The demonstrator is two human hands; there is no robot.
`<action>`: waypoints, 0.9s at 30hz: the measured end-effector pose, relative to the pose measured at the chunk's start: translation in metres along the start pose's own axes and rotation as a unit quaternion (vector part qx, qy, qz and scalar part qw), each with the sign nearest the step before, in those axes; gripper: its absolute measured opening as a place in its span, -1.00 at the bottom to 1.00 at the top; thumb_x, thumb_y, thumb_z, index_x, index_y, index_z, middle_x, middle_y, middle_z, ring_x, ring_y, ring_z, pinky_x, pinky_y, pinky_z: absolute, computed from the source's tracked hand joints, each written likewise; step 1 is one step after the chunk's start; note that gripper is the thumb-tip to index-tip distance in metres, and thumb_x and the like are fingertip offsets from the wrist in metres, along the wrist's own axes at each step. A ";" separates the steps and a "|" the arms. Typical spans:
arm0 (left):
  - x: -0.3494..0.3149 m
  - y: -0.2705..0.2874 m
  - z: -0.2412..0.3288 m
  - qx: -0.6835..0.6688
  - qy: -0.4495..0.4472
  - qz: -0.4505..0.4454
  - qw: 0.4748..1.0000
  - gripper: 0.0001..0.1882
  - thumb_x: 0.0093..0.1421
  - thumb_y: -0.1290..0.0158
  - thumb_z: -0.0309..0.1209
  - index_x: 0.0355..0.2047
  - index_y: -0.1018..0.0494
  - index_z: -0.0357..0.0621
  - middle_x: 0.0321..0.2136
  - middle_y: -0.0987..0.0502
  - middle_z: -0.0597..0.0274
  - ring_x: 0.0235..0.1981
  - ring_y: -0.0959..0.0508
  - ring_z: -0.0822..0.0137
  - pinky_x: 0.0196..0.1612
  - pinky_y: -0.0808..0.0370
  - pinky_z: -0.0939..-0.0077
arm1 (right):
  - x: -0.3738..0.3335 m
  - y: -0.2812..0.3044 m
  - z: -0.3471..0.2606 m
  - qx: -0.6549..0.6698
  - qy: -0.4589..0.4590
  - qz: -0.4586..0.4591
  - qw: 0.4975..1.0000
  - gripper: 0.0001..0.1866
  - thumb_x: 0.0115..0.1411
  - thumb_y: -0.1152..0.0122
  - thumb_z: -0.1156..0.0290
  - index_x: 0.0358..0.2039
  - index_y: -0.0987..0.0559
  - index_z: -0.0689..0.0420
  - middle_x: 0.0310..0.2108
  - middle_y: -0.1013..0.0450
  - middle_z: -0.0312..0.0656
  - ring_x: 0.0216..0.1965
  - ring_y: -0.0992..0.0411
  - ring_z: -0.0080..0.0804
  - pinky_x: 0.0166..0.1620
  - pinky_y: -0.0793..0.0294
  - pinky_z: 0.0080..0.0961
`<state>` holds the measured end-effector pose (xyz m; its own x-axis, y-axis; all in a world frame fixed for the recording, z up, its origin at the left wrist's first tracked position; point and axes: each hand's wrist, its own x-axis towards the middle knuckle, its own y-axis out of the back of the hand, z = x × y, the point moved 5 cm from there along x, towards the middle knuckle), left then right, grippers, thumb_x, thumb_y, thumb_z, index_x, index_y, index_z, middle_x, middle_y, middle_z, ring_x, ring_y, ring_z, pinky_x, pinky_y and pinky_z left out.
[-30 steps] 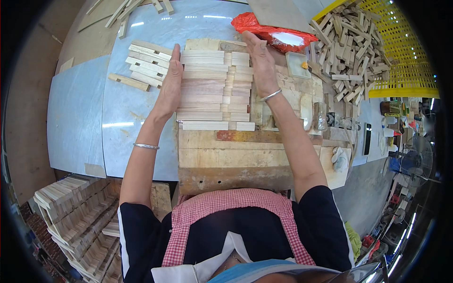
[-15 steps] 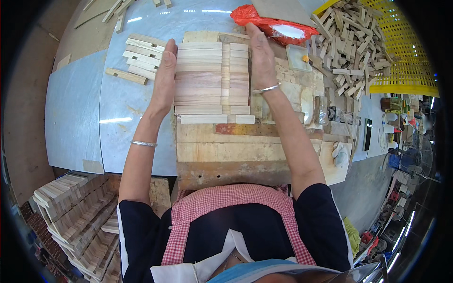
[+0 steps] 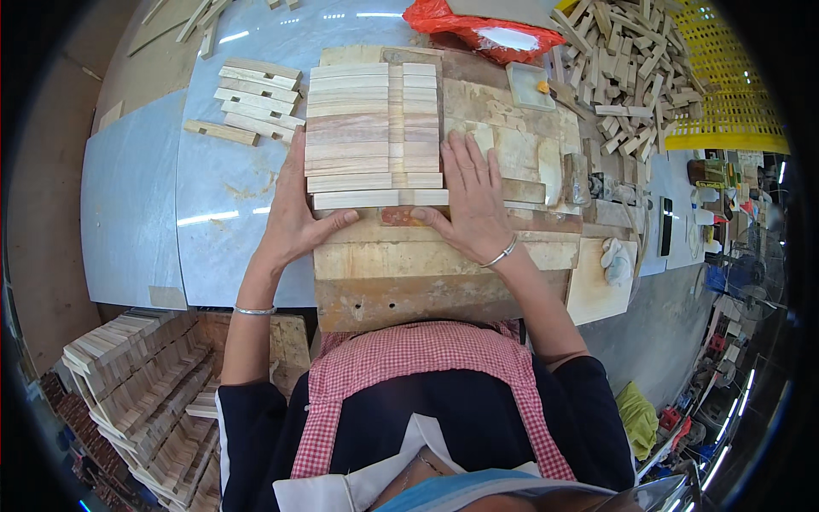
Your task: Applying glue and hammering wood slats into a furniture frame.
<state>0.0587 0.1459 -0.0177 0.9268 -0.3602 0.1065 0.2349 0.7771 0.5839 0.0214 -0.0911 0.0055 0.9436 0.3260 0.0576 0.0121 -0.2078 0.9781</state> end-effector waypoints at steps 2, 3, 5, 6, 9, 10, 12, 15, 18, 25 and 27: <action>0.002 0.000 0.001 0.012 -0.010 0.003 1.000 0.30 -0.17 -0.32 0.13 0.36 0.21 -0.22 0.33 0.07 -0.23 0.35 0.01 -0.10 0.34 -0.03 0.09 | 0.001 -0.003 -0.005 -0.010 -0.014 0.019 1.000 0.04 0.14 0.07 -0.32 0.25 -0.08 0.42 0.31 0.02 0.15 0.38 0.16 0.01 0.34 0.32 0.09; 0.003 -0.001 0.002 0.023 -0.020 0.007 1.000 0.29 -0.16 -0.32 0.12 0.36 0.21 -0.22 0.33 0.07 -0.23 0.35 0.01 -0.10 0.33 -0.05 0.09 | 0.002 -0.004 -0.007 -0.010 -0.014 0.019 1.000 0.04 0.14 0.07 -0.32 0.25 -0.08 0.42 0.31 0.02 0.15 0.38 0.16 0.01 0.34 0.32 0.09; 0.003 0.001 0.005 0.010 -0.007 0.005 1.000 0.28 -0.15 -0.32 0.11 0.36 0.21 -0.21 0.33 0.07 -0.23 0.35 0.00 -0.10 0.33 -0.06 0.10 | 0.003 -0.003 -0.008 0.007 -0.023 0.033 0.999 0.04 0.14 0.10 -0.34 0.24 -0.09 0.44 0.30 0.00 0.16 0.37 0.16 0.02 0.34 0.33 0.09; 0.004 0.001 0.005 -0.004 0.006 0.003 1.000 0.28 -0.15 -0.33 0.10 0.36 0.20 -0.21 0.33 0.07 -0.22 0.35 -0.01 -0.10 0.33 -0.07 0.10 | 0.003 -0.003 -0.008 0.007 -0.023 0.032 0.999 0.04 0.14 0.10 -0.34 0.24 -0.09 0.44 0.30 0.00 0.16 0.37 0.16 0.02 0.34 0.33 0.09; 0.003 0.002 0.004 0.009 0.000 0.012 1.000 0.26 -0.16 -0.33 0.09 0.36 0.17 -0.21 0.33 0.06 -0.19 0.34 -0.03 -0.09 0.32 -0.08 0.10 | 0.005 0.002 -0.007 0.019 -0.009 0.033 0.999 0.05 0.13 0.11 -0.35 0.23 -0.11 0.45 0.29 -0.02 0.17 0.37 0.15 0.03 0.34 0.33 0.10; 0.003 0.001 0.004 0.008 -0.002 0.012 1.000 0.26 -0.16 -0.33 0.09 0.36 0.17 -0.21 0.33 0.06 -0.19 0.34 -0.03 -0.09 0.32 -0.08 0.10 | 0.005 0.004 -0.006 0.021 -0.008 0.033 0.999 0.07 0.12 0.11 -0.36 0.23 -0.11 0.46 0.28 -0.02 0.19 0.37 0.14 0.03 0.34 0.32 0.11; 0.003 -0.002 0.002 -0.022 0.014 0.013 1.000 0.26 -0.17 -0.34 0.07 0.35 0.15 -0.21 0.34 0.06 -0.15 0.35 -0.01 -0.07 0.33 -0.07 0.11 | 0.006 0.004 -0.005 0.020 -0.008 0.033 0.999 0.08 0.12 0.11 -0.37 0.22 -0.11 0.47 0.28 -0.02 0.20 0.37 0.14 0.03 0.33 0.32 0.11; 0.004 -0.002 0.003 -0.033 0.021 0.015 0.999 0.25 -0.18 -0.35 0.06 0.35 0.13 -0.20 0.34 0.06 -0.13 0.36 0.00 -0.06 0.34 -0.06 0.12 | 0.007 -0.001 -0.007 0.015 -0.006 0.042 0.999 0.11 0.09 0.11 -0.40 0.22 -0.11 0.50 0.27 -0.02 0.23 0.36 0.12 0.04 0.33 0.31 0.11; 0.003 0.000 0.004 -0.041 0.028 0.010 0.999 0.25 -0.18 -0.36 0.06 0.35 0.13 -0.20 0.34 0.06 -0.14 0.36 0.01 -0.06 0.34 -0.05 0.11 | 0.007 -0.001 -0.007 0.005 -0.001 0.039 0.999 0.12 0.09 0.11 -0.41 0.21 -0.11 0.51 0.27 -0.02 0.24 0.36 0.11 0.05 0.33 0.31 0.11; 0.000 0.004 -0.002 -0.015 0.013 0.015 1.000 0.28 -0.21 -0.37 0.06 0.36 0.13 -0.18 0.33 -0.01 -0.09 0.33 -0.09 0.03 0.31 -0.14 0.16 | 0.006 0.006 -0.001 0.030 -0.006 0.039 0.999 0.16 0.04 0.09 -0.44 0.24 -0.08 0.47 0.29 0.01 0.22 0.37 0.14 0.05 0.33 0.33 0.11; -0.003 0.008 -0.007 -0.011 0.001 0.021 1.000 0.30 -0.23 -0.35 0.13 0.36 0.12 -0.19 0.33 0.00 -0.10 0.34 -0.08 0.02 0.32 -0.12 0.16 | 0.005 0.011 0.003 0.039 -0.008 0.036 0.999 0.17 0.03 0.08 -0.45 0.24 -0.08 0.46 0.29 0.02 0.22 0.37 0.15 0.04 0.33 0.33 0.11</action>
<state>0.0601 0.1569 -0.0184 0.9366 -0.3260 0.1286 0.2023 0.8025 0.5613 0.0269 -0.0942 0.0160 0.9482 0.2931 0.1226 -0.0299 -0.3019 0.9529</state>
